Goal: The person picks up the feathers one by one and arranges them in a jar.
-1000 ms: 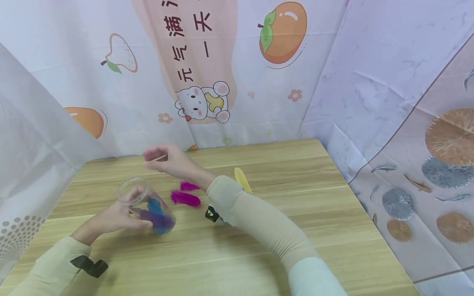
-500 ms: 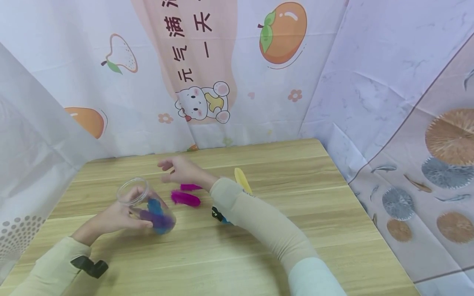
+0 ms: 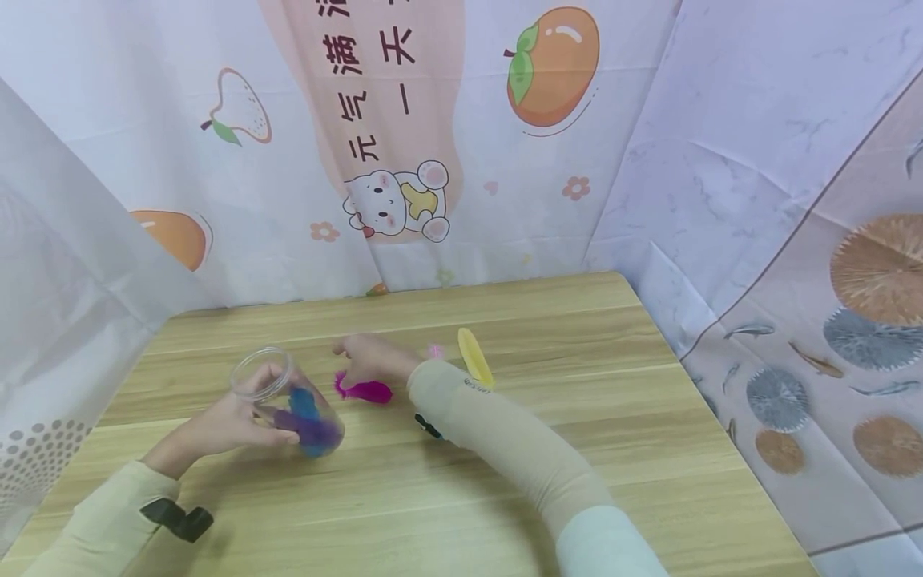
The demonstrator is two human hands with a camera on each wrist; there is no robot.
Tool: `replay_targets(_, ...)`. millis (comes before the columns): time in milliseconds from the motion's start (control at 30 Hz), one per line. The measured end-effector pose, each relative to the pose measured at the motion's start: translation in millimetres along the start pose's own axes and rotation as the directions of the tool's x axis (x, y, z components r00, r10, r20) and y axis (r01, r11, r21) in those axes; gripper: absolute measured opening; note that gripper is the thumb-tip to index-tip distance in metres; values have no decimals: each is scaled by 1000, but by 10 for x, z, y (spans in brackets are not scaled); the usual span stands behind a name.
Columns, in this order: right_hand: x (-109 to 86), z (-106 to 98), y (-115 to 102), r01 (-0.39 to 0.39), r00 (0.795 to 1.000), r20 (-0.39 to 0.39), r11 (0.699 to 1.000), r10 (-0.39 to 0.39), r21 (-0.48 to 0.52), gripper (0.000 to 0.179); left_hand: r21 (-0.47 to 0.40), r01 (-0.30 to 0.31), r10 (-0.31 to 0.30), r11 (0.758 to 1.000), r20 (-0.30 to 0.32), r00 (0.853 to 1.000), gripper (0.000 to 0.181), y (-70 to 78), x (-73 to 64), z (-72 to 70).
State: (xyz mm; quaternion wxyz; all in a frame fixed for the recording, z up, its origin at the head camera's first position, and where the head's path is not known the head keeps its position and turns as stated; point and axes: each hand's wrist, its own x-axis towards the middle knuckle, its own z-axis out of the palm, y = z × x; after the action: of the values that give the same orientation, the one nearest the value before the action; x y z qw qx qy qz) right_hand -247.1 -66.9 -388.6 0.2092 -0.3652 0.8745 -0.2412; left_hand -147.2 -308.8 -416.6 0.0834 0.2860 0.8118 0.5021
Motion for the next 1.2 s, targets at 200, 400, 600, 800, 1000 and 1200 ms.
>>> replay_targets(200, 14, 92, 24, -68, 998, 16, 997, 68, -40, 63, -2, -3, 3, 1000, 4, 1000, 66, -9, 0, -1)
replay_targets(400, 43, 212, 74, -90, 996, -6, 983, 90, -158, 69, 9, 5, -5, 1000, -4, 1000, 67, -1, -3, 0)
replay_targets(600, 79, 284, 104, -115, 993, -33, 964, 110, -241, 77, 10, 4, -4, 1000, -6, 1000, 66, -2, -5, 0)
replay_targets(800, 66, 332, 126, -126, 991, -64, 971, 115, -203, 70, 7, 7, -7, 1000, -4, 1000, 66, -9, -3, 9)
replay_targets(1000, 63, 365, 120, -181, 983, -59, 968, 173, -172, 56, -2, -8, 8, 1000, 8, 1000, 65, -11, 22, 13)
replay_targets(1200, 123, 439, 49, -202, 979, -36, 959, 199, -198, 51, 10, -12, 12, 1000, -1, 1000, 66, -7, 11, -1)
